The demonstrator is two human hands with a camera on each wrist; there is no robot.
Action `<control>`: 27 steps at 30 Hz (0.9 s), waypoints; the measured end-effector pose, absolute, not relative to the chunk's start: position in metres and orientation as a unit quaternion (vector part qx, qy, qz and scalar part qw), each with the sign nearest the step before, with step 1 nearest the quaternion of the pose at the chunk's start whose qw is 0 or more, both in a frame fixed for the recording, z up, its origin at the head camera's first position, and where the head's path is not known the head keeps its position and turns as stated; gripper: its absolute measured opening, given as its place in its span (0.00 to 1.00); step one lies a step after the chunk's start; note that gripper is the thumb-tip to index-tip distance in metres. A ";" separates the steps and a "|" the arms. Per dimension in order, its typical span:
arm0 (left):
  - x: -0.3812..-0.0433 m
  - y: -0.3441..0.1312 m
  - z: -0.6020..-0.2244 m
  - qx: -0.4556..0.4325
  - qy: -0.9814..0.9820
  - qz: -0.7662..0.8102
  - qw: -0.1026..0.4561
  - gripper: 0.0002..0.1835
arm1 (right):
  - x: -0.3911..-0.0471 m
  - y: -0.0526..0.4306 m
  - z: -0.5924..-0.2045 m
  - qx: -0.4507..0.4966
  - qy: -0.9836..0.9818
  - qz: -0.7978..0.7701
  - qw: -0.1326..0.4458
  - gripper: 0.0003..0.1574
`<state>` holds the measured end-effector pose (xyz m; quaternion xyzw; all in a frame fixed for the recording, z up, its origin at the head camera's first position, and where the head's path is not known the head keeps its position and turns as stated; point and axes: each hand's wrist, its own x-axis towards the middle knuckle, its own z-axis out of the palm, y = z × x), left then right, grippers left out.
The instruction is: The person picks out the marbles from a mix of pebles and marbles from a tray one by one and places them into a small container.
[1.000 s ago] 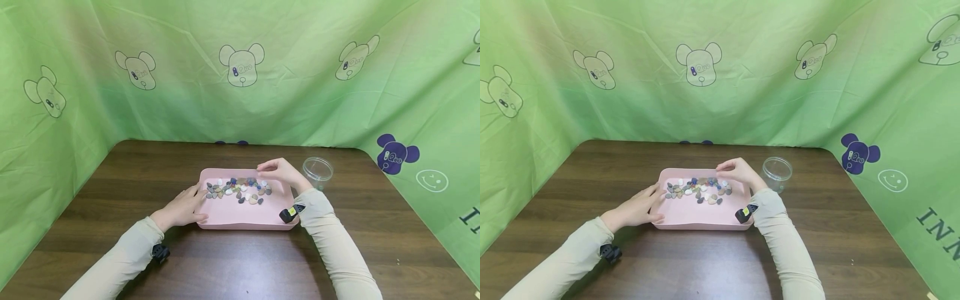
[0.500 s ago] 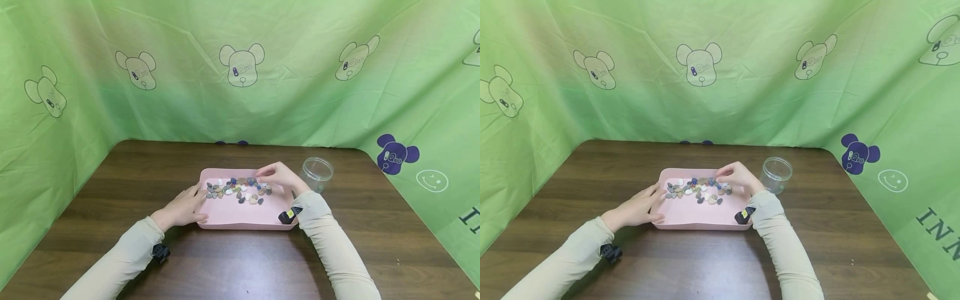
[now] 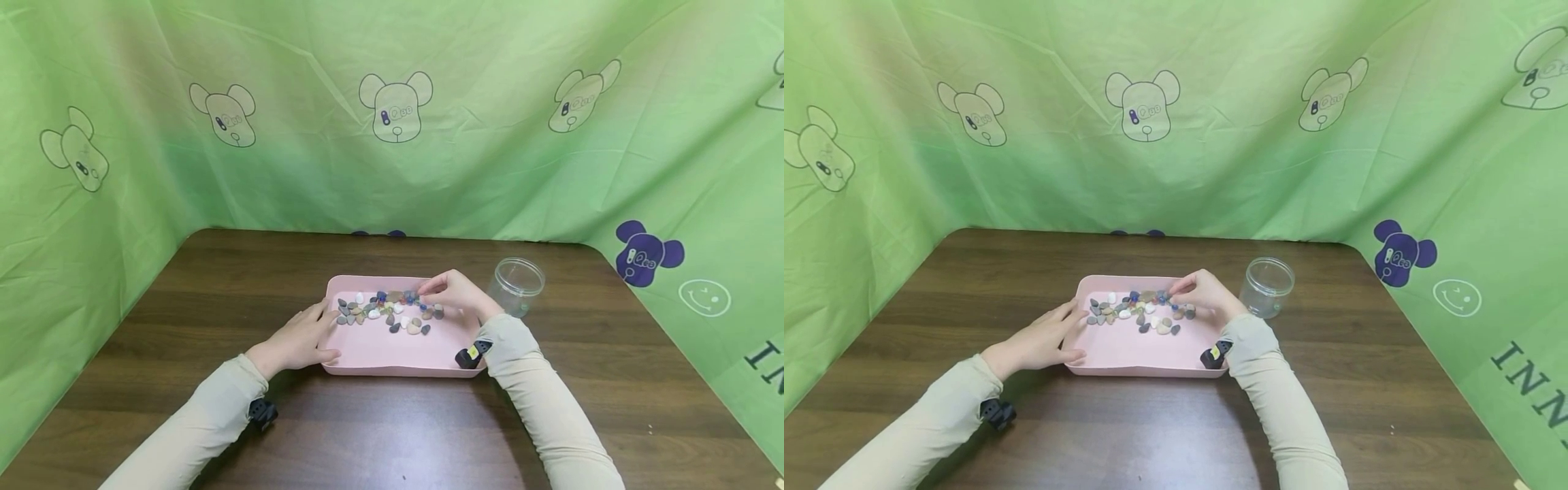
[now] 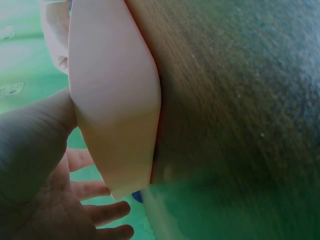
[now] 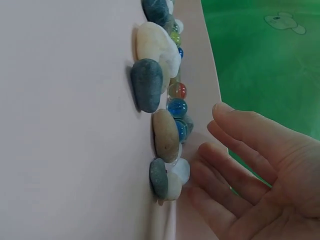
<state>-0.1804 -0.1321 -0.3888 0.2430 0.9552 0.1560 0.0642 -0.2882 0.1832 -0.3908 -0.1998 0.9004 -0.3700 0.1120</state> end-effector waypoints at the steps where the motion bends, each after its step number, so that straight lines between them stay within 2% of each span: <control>1: -0.180 -0.132 -0.389 0.242 0.955 0.157 0.065 0.38 | -0.288 0.183 -0.392 -0.200 0.900 -0.371 0.113 0.15; 14: -0.180 -0.133 -0.389 0.245 0.954 0.161 0.064 0.37 | -0.284 0.178 -0.394 -0.199 0.890 -0.391 0.123 0.15; 21: -0.180 -0.133 -0.388 0.245 0.954 0.159 0.063 0.37 | -0.285 0.174 -0.396 -0.193 0.912 -0.347 0.102 0.16; 27: -0.180 -0.133 -0.388 0.244 0.955 0.159 0.062 0.37 | -0.288 0.169 -0.396 -0.179 0.941 -0.275 0.077 0.11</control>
